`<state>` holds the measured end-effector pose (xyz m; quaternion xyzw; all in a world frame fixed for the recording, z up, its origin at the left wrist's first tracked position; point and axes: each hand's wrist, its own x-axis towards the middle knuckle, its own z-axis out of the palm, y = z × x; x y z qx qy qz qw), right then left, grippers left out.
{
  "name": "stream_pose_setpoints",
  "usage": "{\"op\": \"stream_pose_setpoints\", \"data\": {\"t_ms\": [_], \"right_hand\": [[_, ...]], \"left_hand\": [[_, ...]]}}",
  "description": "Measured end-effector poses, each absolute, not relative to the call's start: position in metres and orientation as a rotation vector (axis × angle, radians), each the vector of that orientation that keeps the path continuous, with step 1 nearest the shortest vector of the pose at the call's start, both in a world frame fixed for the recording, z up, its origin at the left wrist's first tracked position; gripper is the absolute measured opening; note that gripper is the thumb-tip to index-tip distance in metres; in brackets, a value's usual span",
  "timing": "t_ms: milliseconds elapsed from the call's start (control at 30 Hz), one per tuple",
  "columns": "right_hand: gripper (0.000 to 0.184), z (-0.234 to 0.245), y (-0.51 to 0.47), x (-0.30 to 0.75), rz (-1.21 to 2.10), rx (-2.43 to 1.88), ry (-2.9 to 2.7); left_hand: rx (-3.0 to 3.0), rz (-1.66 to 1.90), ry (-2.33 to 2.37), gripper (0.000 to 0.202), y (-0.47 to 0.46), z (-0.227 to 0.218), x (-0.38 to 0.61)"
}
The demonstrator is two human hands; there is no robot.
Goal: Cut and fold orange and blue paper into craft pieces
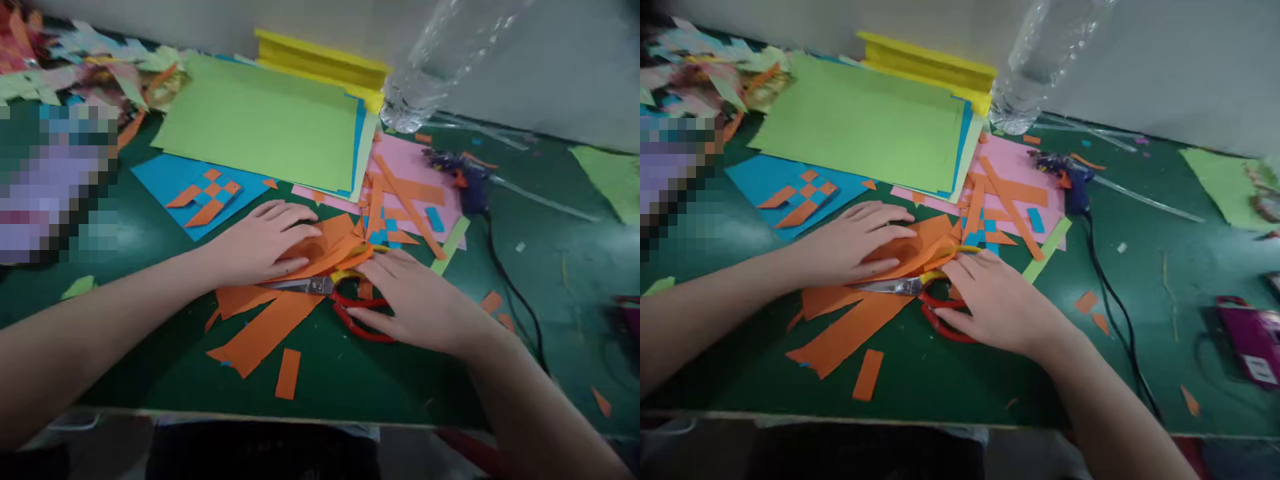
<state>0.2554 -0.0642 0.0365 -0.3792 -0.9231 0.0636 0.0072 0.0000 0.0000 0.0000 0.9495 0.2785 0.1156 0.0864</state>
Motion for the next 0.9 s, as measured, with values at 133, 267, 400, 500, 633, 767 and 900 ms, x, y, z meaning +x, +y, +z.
{"op": "stream_pose_setpoints", "data": {"t_ms": [133, 267, 400, 500, 633, 767, 900], "right_hand": [[0.037, 0.0376, -0.0683, 0.2568, 0.209, -1.173, -2.894], [0.039, 0.0375, -0.0684, 0.2571, 0.202, -1.168, -2.899], [0.038, 0.0376, -0.0678, 0.2571, 0.212, -1.167, -2.905], [0.037, 0.0379, -0.0677, 0.2571, 0.222, -1.183, -2.907], [0.037, 0.0379, -0.0678, 0.2572, 0.217, -1.179, -2.916], [0.037, 0.0382, -0.0684, 0.2576, 0.209, -1.183, -2.913], [0.036, 0.0382, -0.0685, 0.2573, 0.204, -1.176, -2.909]], "left_hand": [[2.83, 0.336, 0.833, 0.04, -0.0012, 0.0002, 0.0014], [2.819, 0.337, 0.841, 0.04, -0.0015, 0.0008, 0.0021], [2.814, 0.341, 0.842, 0.04, -0.0013, 0.0017, 0.002], [2.823, 0.341, 0.838, 0.04, -0.0011, 0.0018, 0.0017], [2.828, 0.346, 0.843, 0.04, -0.0014, 0.001, 0.0015], [2.829, 0.35, 0.845, 0.04, -0.0017, 0.0005, 0.0015], [2.837, 0.354, 0.842, 0.04, -0.0016, 0.0003, 0.0015]]}}
